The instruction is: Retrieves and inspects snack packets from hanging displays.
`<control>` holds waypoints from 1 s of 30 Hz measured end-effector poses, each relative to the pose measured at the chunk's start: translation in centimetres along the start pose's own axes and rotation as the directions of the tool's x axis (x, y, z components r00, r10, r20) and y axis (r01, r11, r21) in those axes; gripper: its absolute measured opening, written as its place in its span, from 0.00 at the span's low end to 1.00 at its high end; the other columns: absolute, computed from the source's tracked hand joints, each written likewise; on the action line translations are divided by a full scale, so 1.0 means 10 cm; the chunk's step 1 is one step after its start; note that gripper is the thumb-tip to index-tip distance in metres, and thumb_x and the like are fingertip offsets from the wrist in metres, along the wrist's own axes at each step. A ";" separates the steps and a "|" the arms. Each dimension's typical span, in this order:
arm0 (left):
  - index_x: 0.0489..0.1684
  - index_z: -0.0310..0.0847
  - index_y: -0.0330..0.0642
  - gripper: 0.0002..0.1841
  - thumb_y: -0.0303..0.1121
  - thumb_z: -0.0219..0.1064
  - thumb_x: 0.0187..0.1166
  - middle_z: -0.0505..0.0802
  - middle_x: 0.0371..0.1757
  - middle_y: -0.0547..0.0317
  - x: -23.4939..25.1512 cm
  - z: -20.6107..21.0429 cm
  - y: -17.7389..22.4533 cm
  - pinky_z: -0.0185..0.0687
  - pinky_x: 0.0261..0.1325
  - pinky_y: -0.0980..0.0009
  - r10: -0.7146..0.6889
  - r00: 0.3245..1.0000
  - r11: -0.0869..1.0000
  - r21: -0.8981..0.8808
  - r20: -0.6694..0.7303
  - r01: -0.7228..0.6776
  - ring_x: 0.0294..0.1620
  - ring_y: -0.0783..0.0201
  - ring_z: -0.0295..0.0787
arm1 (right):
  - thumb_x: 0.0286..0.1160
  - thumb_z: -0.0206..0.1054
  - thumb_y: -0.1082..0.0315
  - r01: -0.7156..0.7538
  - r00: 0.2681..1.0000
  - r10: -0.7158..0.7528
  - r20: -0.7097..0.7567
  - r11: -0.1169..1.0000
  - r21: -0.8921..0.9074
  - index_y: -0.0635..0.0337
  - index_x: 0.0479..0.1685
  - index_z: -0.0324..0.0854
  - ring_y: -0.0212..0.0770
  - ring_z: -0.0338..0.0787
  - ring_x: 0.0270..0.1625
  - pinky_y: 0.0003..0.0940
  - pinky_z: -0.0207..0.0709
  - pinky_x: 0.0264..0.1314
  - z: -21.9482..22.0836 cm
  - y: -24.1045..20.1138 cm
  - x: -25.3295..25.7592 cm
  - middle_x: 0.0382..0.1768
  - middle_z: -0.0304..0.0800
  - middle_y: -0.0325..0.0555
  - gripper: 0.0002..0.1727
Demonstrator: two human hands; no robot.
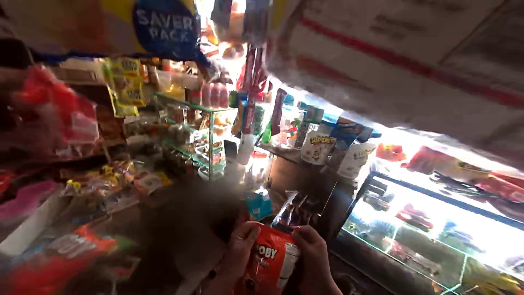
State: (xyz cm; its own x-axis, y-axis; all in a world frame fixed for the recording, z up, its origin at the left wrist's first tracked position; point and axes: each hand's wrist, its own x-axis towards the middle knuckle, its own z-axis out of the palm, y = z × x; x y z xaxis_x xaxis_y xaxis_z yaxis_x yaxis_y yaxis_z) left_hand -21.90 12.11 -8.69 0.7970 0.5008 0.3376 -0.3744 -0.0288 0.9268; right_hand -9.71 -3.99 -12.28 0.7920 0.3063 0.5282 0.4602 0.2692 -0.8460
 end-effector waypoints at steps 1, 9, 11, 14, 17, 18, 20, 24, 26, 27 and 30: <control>0.48 0.86 0.31 0.09 0.23 0.59 0.83 0.93 0.41 0.65 0.03 0.05 -0.02 0.87 0.52 0.77 0.005 1.000 0.999 0.033 0.031 -0.006 0.42 0.78 0.89 | 0.69 0.66 0.78 -0.029 1.000 0.029 -0.003 1.000 -0.010 0.66 0.41 0.87 0.24 0.91 0.40 0.22 0.87 0.48 -0.08 0.02 -0.03 0.37 0.93 0.37 0.07; 0.40 0.86 0.34 0.07 0.24 0.62 0.80 0.90 0.36 0.68 0.13 0.56 -0.22 0.84 0.48 0.79 -0.009 0.979 0.988 0.154 0.203 -0.023 0.38 0.81 0.86 | 0.66 0.70 0.76 -0.088 0.992 0.060 -0.110 0.957 -0.275 0.67 0.43 0.93 0.42 0.90 0.47 0.40 0.83 0.54 -0.65 0.13 -0.29 0.39 0.93 0.50 0.09; 0.40 0.87 0.33 0.06 0.24 0.63 0.79 0.90 0.36 0.67 0.13 0.69 -0.27 0.83 0.49 0.79 -0.020 0.976 0.979 0.201 0.219 -0.025 0.38 0.81 0.86 | 0.69 0.69 0.78 -0.118 0.988 0.096 -0.124 0.976 -0.185 0.70 0.45 0.90 0.32 0.92 0.44 0.30 0.86 0.54 -0.79 0.09 -0.33 0.40 0.94 0.47 0.09; 0.41 0.87 0.32 0.07 0.25 0.63 0.80 0.90 0.36 0.66 0.14 0.88 -0.29 0.83 0.49 0.79 -0.055 0.962 0.954 0.297 0.266 -0.027 0.38 0.81 0.86 | 0.67 0.67 0.81 -0.152 0.972 0.157 -0.177 0.988 0.041 0.69 0.46 0.88 0.25 0.91 0.40 0.25 0.87 0.49 -1.03 0.07 -0.38 0.37 0.93 0.40 0.11; 0.44 0.87 0.30 0.09 0.26 0.62 0.82 0.90 0.39 0.63 0.22 1.09 -0.22 0.82 0.52 0.78 -0.014 0.924 0.917 0.373 0.383 -0.140 0.41 0.80 0.85 | 0.68 0.64 0.82 -0.133 0.950 0.179 -0.256 0.973 0.188 0.68 0.46 0.86 0.23 0.89 0.34 0.23 0.85 0.42 -1.26 0.06 -0.45 0.33 0.92 0.34 0.10; 0.43 0.87 0.30 0.09 0.26 0.62 0.82 0.90 0.40 0.62 0.27 1.16 -0.19 0.82 0.52 0.79 0.028 0.904 0.902 0.379 0.426 -0.207 0.41 0.81 0.85 | 0.69 0.64 0.83 -0.120 0.943 0.182 -0.278 0.966 0.227 0.67 0.45 0.86 0.23 0.89 0.33 0.23 0.85 0.40 -1.33 0.06 -0.46 0.31 0.92 0.33 0.10; 0.41 0.89 0.29 0.09 0.26 0.63 0.81 0.91 0.40 0.60 0.34 1.34 -0.09 0.82 0.53 0.81 0.114 0.870 0.868 0.377 0.479 -0.321 0.43 0.80 0.86 | 0.70 0.62 0.83 -0.077 0.940 0.169 -0.296 0.951 0.300 0.63 0.45 0.86 0.23 0.90 0.32 0.22 0.85 0.39 -1.46 0.06 -0.50 0.30 0.94 0.30 0.12; 0.39 0.89 0.27 0.09 0.25 0.64 0.79 0.93 0.38 0.57 0.43 1.66 0.03 0.83 0.52 0.82 0.199 0.845 0.805 0.409 0.496 -0.430 0.41 0.82 0.87 | 0.71 0.62 0.85 -0.005 0.951 0.145 -0.274 0.891 0.453 0.55 0.44 0.88 0.24 0.92 0.31 0.22 0.86 0.37 -1.63 -0.05 -0.50 0.31 0.97 0.31 0.15; 0.39 0.89 0.27 0.08 0.24 0.64 0.79 0.93 0.37 0.59 0.44 1.74 0.01 0.83 0.51 0.83 0.200 0.855 0.790 0.438 0.477 -0.429 0.40 0.83 0.87 | 0.70 0.62 0.86 0.054 0.949 0.110 -0.294 0.866 0.496 0.52 0.43 0.90 0.24 0.92 0.32 0.22 0.86 0.38 -1.69 -0.08 -0.49 0.32 0.97 0.32 0.18; 0.39 0.88 0.27 0.08 0.24 0.64 0.78 0.92 0.37 0.60 0.43 1.76 0.00 0.82 0.50 0.83 0.194 0.865 0.790 0.450 0.462 -0.417 0.39 0.84 0.86 | 0.70 0.62 0.85 0.092 0.947 0.078 -0.311 0.864 0.496 0.50 0.44 0.91 0.24 0.92 0.33 0.22 0.87 0.39 -1.74 -0.08 -0.49 0.33 0.97 0.32 0.19; 0.39 0.87 0.27 0.07 0.23 0.64 0.78 0.92 0.35 0.62 0.41 1.81 -0.05 0.83 0.49 0.83 0.176 0.888 0.801 0.462 0.425 -0.381 0.38 0.85 0.86 | 0.70 0.63 0.85 0.180 0.931 0.015 -0.366 0.851 0.493 0.48 0.46 0.91 0.28 0.95 0.37 0.25 0.89 0.42 -1.91 -0.08 -0.45 0.39 0.98 0.33 0.20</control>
State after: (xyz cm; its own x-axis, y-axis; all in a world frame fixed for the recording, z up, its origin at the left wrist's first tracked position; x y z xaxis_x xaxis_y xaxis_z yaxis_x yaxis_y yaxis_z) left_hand -9.89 -1.48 -4.76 0.8431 0.0715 0.5329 -0.3841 -0.6136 0.6899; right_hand -5.98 -23.07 -15.40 0.8905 -0.0449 0.4527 0.3365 0.7347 -0.5891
